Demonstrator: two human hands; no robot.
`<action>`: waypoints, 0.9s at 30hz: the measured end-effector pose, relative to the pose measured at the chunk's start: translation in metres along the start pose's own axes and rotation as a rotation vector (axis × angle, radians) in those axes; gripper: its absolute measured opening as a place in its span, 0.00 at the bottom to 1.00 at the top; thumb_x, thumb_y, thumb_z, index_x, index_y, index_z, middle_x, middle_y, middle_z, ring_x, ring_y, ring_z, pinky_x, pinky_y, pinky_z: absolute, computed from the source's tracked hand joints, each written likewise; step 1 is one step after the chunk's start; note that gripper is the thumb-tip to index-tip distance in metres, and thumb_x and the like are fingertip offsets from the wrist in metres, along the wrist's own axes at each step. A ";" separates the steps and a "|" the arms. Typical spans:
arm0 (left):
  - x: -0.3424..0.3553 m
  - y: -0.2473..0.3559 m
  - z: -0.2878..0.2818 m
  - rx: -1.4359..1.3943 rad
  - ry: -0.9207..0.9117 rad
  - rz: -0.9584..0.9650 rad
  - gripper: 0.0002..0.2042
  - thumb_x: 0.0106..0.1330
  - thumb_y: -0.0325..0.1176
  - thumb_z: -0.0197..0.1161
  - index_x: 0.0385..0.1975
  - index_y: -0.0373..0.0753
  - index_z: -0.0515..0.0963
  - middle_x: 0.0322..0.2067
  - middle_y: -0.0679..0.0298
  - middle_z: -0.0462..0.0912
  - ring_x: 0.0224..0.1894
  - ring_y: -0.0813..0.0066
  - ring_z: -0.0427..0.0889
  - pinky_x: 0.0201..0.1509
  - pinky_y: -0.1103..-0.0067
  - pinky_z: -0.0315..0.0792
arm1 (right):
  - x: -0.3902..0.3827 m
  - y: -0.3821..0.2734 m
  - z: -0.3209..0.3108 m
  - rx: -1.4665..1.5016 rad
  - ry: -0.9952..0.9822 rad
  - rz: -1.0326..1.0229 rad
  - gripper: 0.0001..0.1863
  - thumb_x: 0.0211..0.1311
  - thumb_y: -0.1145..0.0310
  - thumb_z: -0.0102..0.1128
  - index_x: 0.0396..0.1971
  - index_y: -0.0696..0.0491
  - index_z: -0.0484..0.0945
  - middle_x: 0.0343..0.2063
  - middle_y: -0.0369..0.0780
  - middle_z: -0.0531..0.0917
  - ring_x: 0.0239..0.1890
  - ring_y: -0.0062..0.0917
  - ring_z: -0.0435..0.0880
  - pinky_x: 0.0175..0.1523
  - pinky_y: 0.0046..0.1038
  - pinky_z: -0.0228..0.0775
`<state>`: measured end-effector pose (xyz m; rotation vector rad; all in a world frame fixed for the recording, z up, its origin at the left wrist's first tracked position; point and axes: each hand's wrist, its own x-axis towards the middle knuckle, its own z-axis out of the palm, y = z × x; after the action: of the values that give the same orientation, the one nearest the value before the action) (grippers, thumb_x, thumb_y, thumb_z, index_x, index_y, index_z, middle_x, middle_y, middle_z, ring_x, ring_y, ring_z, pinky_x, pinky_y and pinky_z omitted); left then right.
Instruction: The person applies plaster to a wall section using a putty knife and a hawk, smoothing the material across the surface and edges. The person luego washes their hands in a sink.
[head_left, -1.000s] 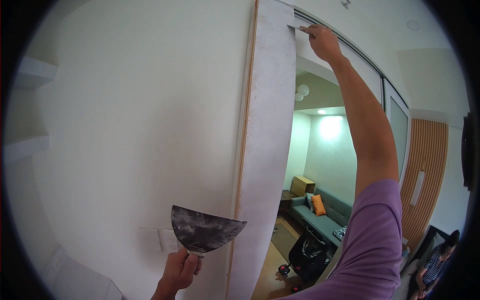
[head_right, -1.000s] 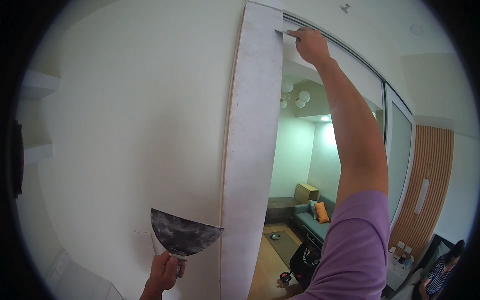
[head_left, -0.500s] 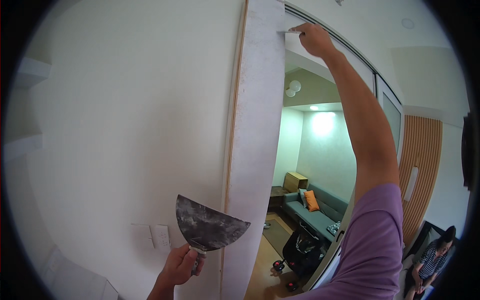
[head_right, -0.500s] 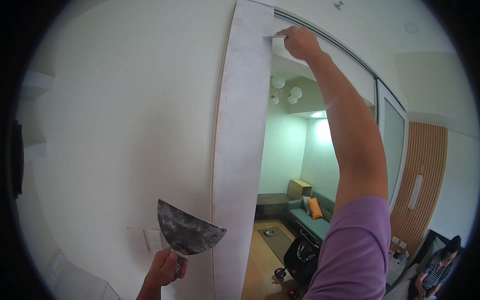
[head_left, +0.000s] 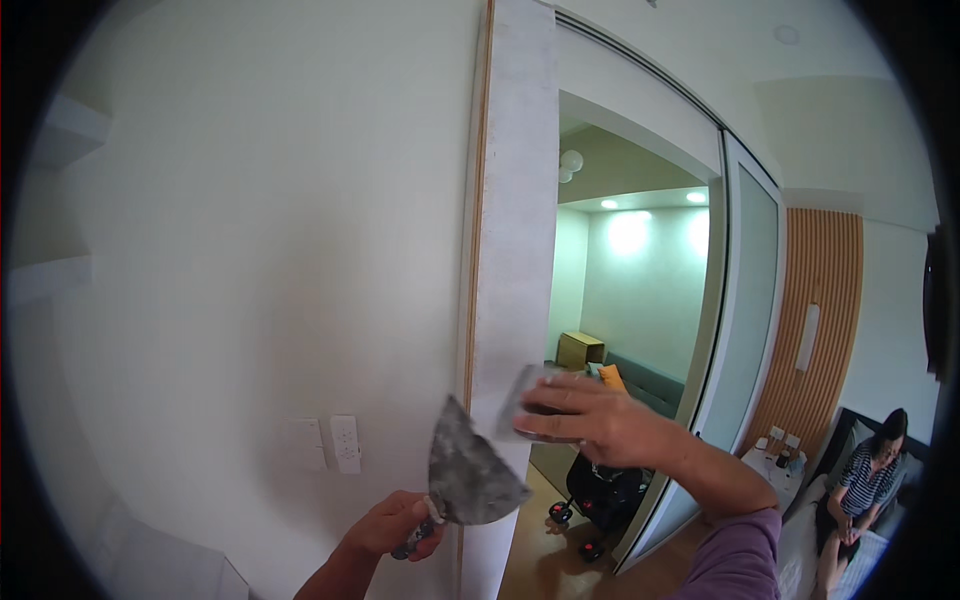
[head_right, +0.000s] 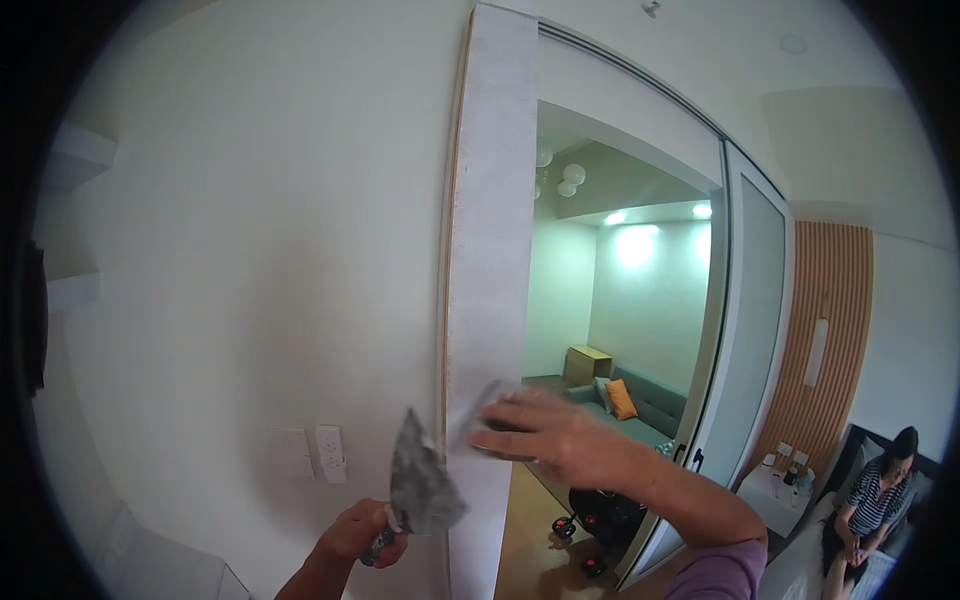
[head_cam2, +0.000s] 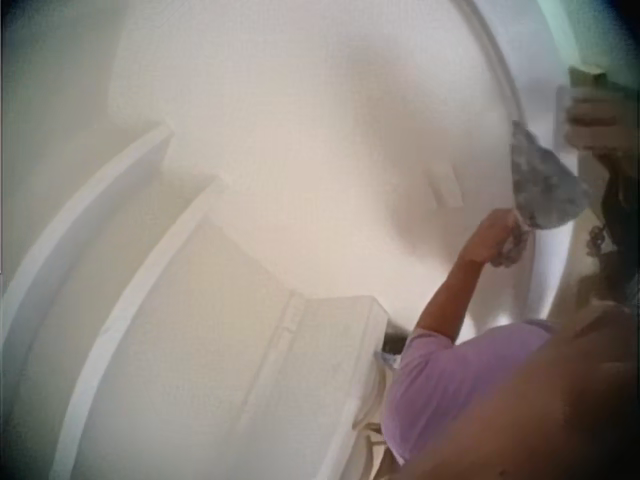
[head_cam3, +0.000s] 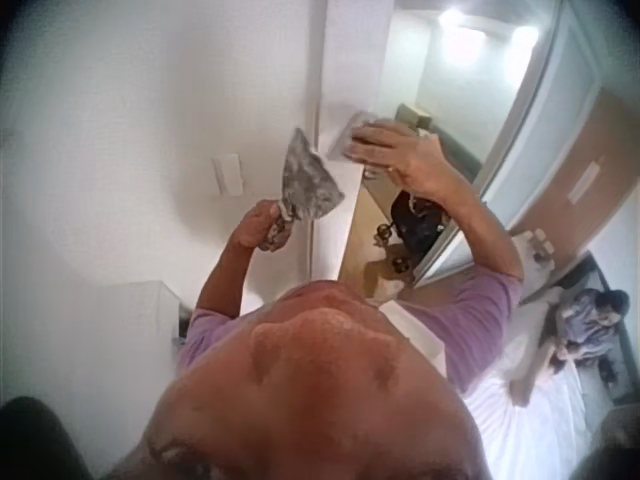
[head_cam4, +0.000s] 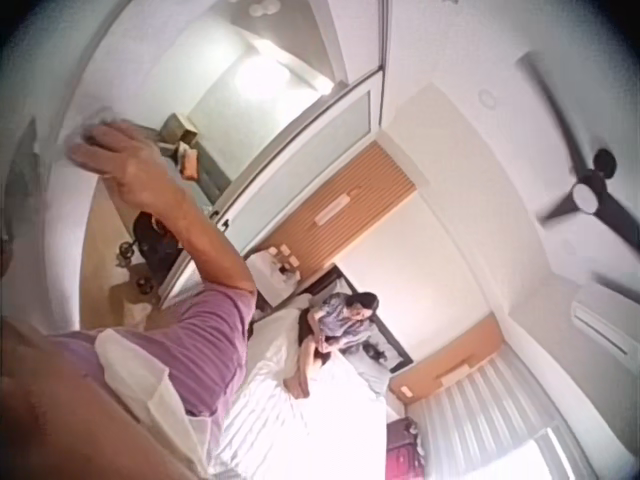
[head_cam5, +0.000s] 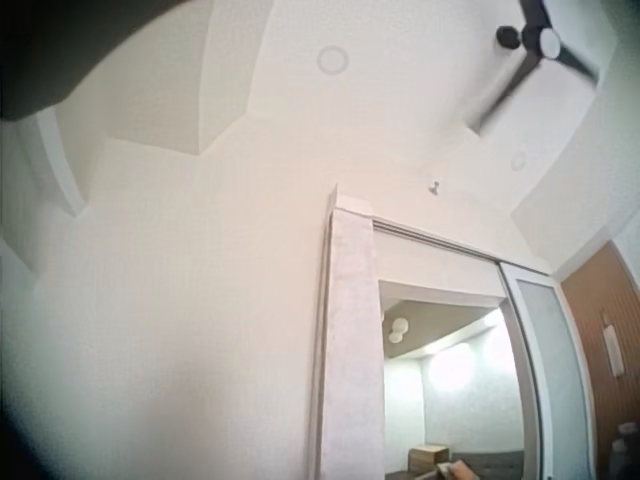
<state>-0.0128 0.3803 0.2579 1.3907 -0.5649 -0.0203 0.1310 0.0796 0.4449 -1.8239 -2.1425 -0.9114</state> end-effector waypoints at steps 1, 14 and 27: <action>-0.007 0.000 0.001 -0.028 0.027 0.121 0.24 0.80 0.52 0.47 0.36 0.34 0.75 0.21 0.62 0.76 0.17 0.77 0.74 0.20 0.79 0.68 | -0.007 0.005 0.001 -0.003 0.002 0.006 0.37 0.49 0.87 0.59 0.63 0.46 0.76 0.61 0.45 0.78 0.64 0.45 0.75 0.69 0.44 0.68; -0.009 0.059 0.072 0.780 0.556 0.197 0.14 0.79 0.40 0.48 0.39 0.34 0.70 0.20 0.61 0.78 0.20 0.69 0.78 0.26 0.72 0.71 | 0.010 -0.059 0.069 0.915 0.436 0.680 0.18 0.77 0.59 0.52 0.52 0.59 0.76 0.32 0.33 0.83 0.33 0.14 0.74 0.43 0.24 0.71; -0.021 0.007 0.044 1.102 0.414 -0.237 0.19 0.78 0.47 0.49 0.37 0.34 0.71 0.26 0.46 0.81 0.31 0.41 0.80 0.38 0.58 0.72 | 0.132 0.139 -0.165 -0.346 0.901 0.307 0.19 0.71 0.58 0.53 0.51 0.56 0.80 0.34 0.51 0.85 0.38 0.47 0.84 0.47 0.41 0.74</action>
<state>-0.0502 0.3479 0.2598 2.4411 -0.0099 0.4373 0.1916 0.1056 0.6891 -1.3722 -1.1742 -1.6680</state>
